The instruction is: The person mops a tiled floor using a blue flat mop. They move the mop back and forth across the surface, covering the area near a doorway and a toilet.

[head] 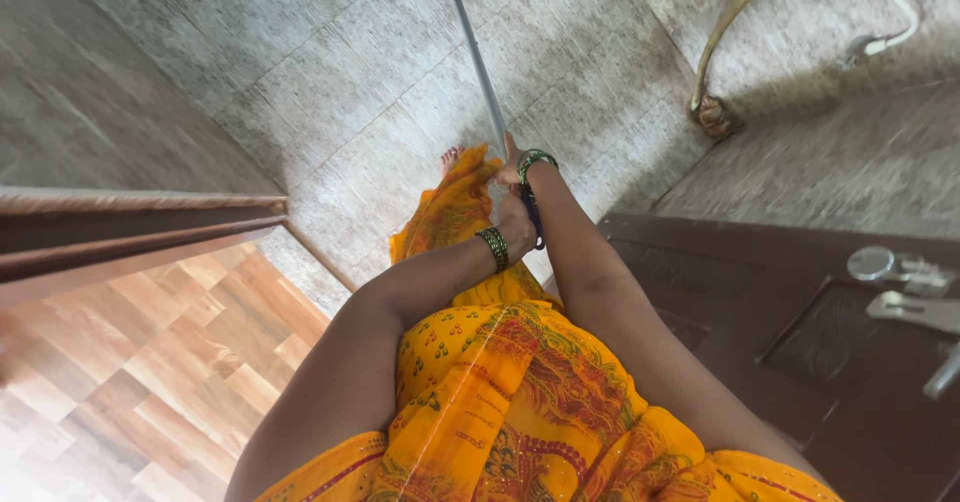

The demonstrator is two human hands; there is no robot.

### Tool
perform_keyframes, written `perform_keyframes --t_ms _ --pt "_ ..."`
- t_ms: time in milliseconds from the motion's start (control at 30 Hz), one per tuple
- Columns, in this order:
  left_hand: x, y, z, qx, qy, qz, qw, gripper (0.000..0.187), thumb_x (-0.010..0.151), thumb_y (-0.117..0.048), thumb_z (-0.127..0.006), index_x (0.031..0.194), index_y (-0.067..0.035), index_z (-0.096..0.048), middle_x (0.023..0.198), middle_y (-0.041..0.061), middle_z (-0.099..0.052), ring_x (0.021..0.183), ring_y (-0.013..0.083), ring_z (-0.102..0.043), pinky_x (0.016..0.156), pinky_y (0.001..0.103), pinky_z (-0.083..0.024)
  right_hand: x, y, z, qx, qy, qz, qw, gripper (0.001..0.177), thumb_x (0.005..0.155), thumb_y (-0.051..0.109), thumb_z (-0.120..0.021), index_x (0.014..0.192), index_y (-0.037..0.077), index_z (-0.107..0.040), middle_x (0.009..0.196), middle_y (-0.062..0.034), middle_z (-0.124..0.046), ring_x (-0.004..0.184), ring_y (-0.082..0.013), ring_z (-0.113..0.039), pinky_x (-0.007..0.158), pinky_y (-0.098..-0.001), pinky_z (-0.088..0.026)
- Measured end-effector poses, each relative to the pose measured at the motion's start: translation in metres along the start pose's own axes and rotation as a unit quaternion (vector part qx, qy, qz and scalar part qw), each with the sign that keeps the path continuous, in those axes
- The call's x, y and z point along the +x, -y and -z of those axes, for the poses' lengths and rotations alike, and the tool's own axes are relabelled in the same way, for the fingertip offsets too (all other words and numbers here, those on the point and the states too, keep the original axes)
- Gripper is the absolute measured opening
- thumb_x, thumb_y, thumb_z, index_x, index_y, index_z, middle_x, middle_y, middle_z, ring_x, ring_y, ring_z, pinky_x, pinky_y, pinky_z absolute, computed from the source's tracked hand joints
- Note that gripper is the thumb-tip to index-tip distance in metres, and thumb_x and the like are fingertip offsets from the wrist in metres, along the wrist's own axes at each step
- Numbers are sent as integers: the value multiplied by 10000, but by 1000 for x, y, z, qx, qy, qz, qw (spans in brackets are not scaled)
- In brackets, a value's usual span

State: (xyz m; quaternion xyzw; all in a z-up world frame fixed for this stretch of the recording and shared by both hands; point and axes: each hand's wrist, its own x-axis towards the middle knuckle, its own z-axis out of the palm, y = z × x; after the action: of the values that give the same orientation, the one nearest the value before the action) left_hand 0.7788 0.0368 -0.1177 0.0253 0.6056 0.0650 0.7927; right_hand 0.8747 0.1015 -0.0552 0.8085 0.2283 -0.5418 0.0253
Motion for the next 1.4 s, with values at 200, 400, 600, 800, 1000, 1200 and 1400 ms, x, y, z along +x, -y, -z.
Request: perform_keyframes --t_ms 200,400,600,800,1000,1200,1400 --pt "31 -30 -80 -232 248 95 936 466 1027 -398 -396 1294 -95 -629 1184 37 -732 1020 188 -697 866 319 -532 31 16 84 -19 11 -11 1000 1128 920 136 -703 1634 207 167 943 -162 -756 758 -236 -717 701 -394 -585" --pt "58 -90 -176 -231 173 58 956 477 1047 -458 -430 1347 -123 -588 1232 6 -701 1076 190 -680 910 338 -530 88 41 186 -21 30 9 999 1143 907 159 -696 1630 222 187 937 -157 -773 759 -228 -729 712 -390 -583" --pt "76 -160 -263 -170 97 10 981 442 1031 -474 -506 1254 -118 -645 1128 -12 -709 971 169 -674 817 326 -551 166 63 270 -74 22 36 996 1188 911 190 -753 1610 201 207 969 -156 -751 790 -216 -716 741 -393 -566" --pt "99 -207 -279 -94 70 21 993 380 1034 -471 -479 835 -156 -550 659 -6 -548 504 158 -507 449 322 -416 195 98 301 -36 43 23 998 1138 937 132 -674 1609 169 244 958 -156 -773 763 -202 -727 725 -369 -598" --pt "75 -228 -264 -99 28 32 994 350 1024 -391 -501 790 -133 -542 599 18 -527 458 180 -497 409 344 -393 200 114 285 -63 33 19 997 1155 935 106 -683 1600 182 260 984 -156 -770 786 -186 -733 707 -336 -599" --pt "54 -208 -253 -114 28 -5 993 338 1004 -354 -553 786 -95 -549 603 47 -537 445 205 -514 393 361 -399 206 99 266 -84 35 12 996 1170 943 109 -677 1586 205 297 1004 -164 -751 801 -192 -718 710 -340 -590" --pt "25 -132 -242 -163 -11 -14 986 324 992 -382 -558 801 -120 -545 597 44 -519 432 208 -501 386 367 -389 182 38 230 -126 59 56 989 1190 936 133 -693 1580 169 307 1014 -170 -766 789 -187 -724 689 -322 -595"
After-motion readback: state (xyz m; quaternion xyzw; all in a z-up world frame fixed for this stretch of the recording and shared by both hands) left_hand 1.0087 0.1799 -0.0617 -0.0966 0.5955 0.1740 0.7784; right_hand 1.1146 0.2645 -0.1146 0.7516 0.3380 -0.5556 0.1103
